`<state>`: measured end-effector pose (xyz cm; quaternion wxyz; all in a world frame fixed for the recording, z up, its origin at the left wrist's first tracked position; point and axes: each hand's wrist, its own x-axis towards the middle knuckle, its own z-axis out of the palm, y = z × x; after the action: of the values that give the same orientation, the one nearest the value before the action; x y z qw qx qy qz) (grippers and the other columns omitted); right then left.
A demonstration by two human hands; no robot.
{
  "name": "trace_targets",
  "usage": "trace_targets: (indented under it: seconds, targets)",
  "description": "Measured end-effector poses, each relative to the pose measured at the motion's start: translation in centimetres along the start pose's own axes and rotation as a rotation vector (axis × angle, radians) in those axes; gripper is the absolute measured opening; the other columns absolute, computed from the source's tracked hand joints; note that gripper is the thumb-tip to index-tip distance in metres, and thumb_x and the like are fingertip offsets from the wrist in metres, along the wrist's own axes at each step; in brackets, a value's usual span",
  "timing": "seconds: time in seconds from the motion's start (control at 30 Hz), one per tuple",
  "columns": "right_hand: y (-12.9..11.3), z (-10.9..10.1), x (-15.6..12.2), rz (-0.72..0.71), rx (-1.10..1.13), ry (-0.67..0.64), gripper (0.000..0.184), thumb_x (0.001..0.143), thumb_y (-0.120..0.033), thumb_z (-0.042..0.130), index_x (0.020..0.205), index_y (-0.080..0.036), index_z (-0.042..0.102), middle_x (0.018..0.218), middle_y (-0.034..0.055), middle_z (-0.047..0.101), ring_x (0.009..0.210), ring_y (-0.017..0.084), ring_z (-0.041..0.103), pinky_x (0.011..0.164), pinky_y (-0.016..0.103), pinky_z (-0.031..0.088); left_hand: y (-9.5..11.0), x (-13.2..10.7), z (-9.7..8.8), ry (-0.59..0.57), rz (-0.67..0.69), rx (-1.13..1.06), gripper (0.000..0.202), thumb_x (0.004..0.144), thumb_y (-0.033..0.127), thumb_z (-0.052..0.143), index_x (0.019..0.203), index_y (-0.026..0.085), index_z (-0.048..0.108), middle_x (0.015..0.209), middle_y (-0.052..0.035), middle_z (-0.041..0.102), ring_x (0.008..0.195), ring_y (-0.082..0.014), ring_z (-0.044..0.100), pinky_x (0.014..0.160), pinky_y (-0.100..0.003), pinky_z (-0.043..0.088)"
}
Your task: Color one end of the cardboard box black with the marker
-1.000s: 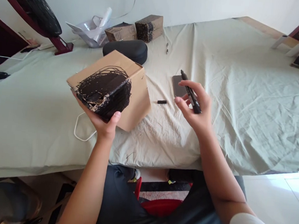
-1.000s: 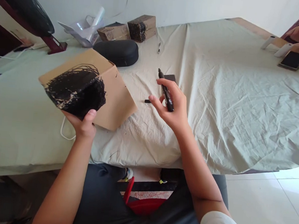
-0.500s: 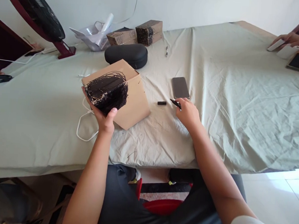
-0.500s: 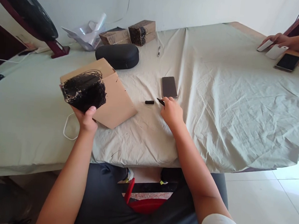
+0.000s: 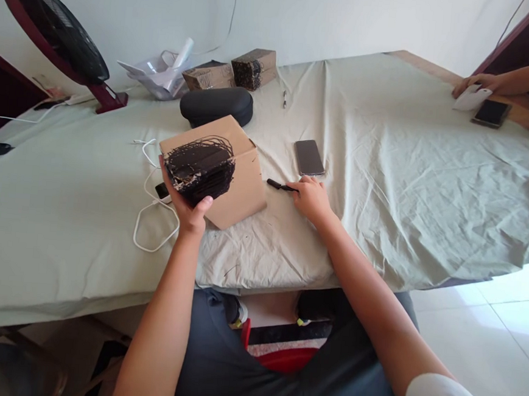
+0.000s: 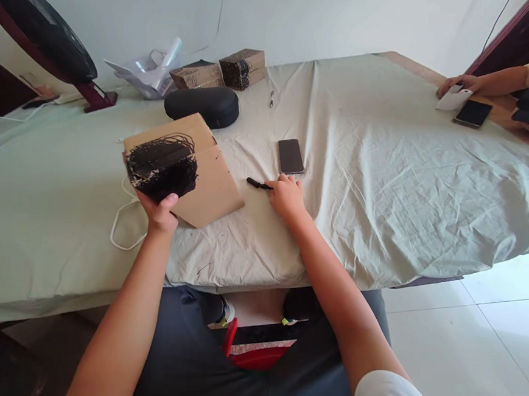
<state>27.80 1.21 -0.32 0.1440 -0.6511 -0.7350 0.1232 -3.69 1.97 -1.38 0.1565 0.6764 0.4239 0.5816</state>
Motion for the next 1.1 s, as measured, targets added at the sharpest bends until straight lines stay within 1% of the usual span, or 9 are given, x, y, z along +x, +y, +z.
trace_targets:
  seconds: [0.1, 0.27, 0.43, 0.53, 0.63, 0.73, 0.83, 0.97, 1.1]
  targets:
    - [-0.5, 0.9, 0.2, -0.020, -0.027, 0.028, 0.050, 0.107, -0.021, 0.042, 0.150, -0.025, 0.069, 0.135, 0.0190, 0.064, 0.126, 0.037, 0.052, 0.105, 0.051, 0.039, 0.8, 0.3, 0.7, 0.091, 0.037, -0.090, 0.137, 0.072, 0.083, 0.068, 0.173, 0.024, -0.004, 0.177, -0.0214, 0.022, 0.170, -0.0363, 0.019, 0.135, -0.052, 0.024]
    - [-1.7, 2.8, 1.5, -0.062, -0.049, 0.059, 0.059, 0.107, -0.038, 0.056, 0.164, -0.029, 0.051, 0.147, 0.0191, 0.057, 0.129, 0.040, 0.047, 0.107, 0.054, 0.037, 1.8, 0.3, 0.8, 0.091, 0.031, -0.047, 0.134, 0.078, 0.080, 0.068, 0.173, 0.028, -0.011, 0.181, -0.0169, 0.011, 0.171, -0.0341, 0.014, 0.136, -0.049, 0.023]
    - [-3.7, 4.4, 3.8, -0.091, 0.031, 0.125, 0.034, 0.107, -0.028, 0.053, 0.132, -0.017, 0.073, 0.142, 0.0234, 0.061, 0.130, 0.039, 0.048, 0.107, 0.052, 0.038, 1.8, 0.0, 0.4, 0.076, 0.076, 0.090, 0.127, 0.084, 0.083, 0.058, 0.172, 0.027, -0.015, 0.179, -0.0202, 0.009, 0.171, -0.0325, 0.013, 0.136, -0.051, 0.021]
    - [-3.9, 4.6, 4.3, -0.099, 0.145, 0.208, 0.025, 0.104, -0.021, 0.051, 0.116, -0.014, 0.072, 0.128, 0.0236, 0.067, 0.120, 0.035, 0.056, 0.105, 0.048, 0.040, 1.7, -0.1, 0.2, 0.067, 0.079, 0.171, 0.122, 0.087, 0.084, 0.051, 0.171, 0.027, -0.016, 0.177, -0.0225, 0.008, 0.170, -0.0333, 0.019, 0.133, -0.052, 0.029]
    - [-3.1, 3.9, 3.5, -0.116, 0.315, 0.327, 0.025, 0.106, -0.021, 0.044, 0.119, -0.016, 0.064, 0.118, 0.0186, 0.069, 0.106, 0.030, 0.060, 0.097, 0.043, 0.044, 1.7, 0.1, -0.2, 0.076, 0.103, 0.229, 0.121, 0.087, 0.087, 0.046, 0.170, 0.027, -0.018, 0.177, -0.0239, 0.004, 0.167, -0.0349, 0.025, 0.127, -0.052, 0.038]
    - [-2.4, 2.8, 2.3, -0.125, 0.524, 0.461, 0.027, 0.109, -0.028, 0.031, 0.119, -0.020, 0.055, 0.103, 0.0105, 0.066, 0.091, 0.024, 0.059, 0.084, 0.036, 0.045, 2.3, 0.7, -1.4, 0.126, 0.217, 0.342, 0.116, 0.087, 0.090, 0.042, 0.173, 0.024, -0.001, 0.175, -0.0237, 0.012, 0.166, -0.0362, 0.025, 0.129, -0.053, 0.034]
    - [-2.5, 1.9, 1.6, -0.152, 0.726, 0.539, 0.031, 0.111, -0.037, 0.025, 0.094, -0.025, 0.047, 0.082, 0.0014, 0.052, 0.074, 0.019, 0.050, 0.072, 0.031, 0.041, 4.1, 2.2, -3.0, 0.096, 0.362, 0.390, 0.093, 0.095, 0.084, 0.033, 0.165, 0.023, 0.039, 0.167, -0.0201, 0.041, 0.163, -0.0354, 0.034, 0.131, -0.055, 0.031]
    - [-3.5, 1.1, 1.3, -0.220, 0.907, 0.544, 0.044, 0.103, -0.045, 0.047, 0.067, -0.026, 0.031, 0.064, -0.0040, 0.031, 0.061, 0.015, 0.033, 0.062, 0.031, 0.028, 7.3, 4.7, -4.5, -0.177, 0.450, 0.420, 0.070, 0.102, 0.072, 0.036, 0.142, 0.025, 0.070, 0.147, -0.0132, 0.070, 0.152, -0.0350, 0.051, 0.133, -0.058, 0.026]
    - [-4.6, 0.7, 1.2, -0.318, 1.027, 0.502, 0.036, 0.093, -0.033, 0.049, 0.059, -0.023, 0.043, 0.065, -0.0003, 0.045, 0.061, 0.015, 0.039, 0.064, 0.033, 0.030, 9.7, 6.1, -4.7, -0.385, 0.410, 0.482, 0.057, 0.098, 0.059, 0.054, 0.141, 0.025, 0.072, 0.150, -0.0099, 0.070, 0.147, -0.0321, 0.057, 0.127, -0.053, 0.038]
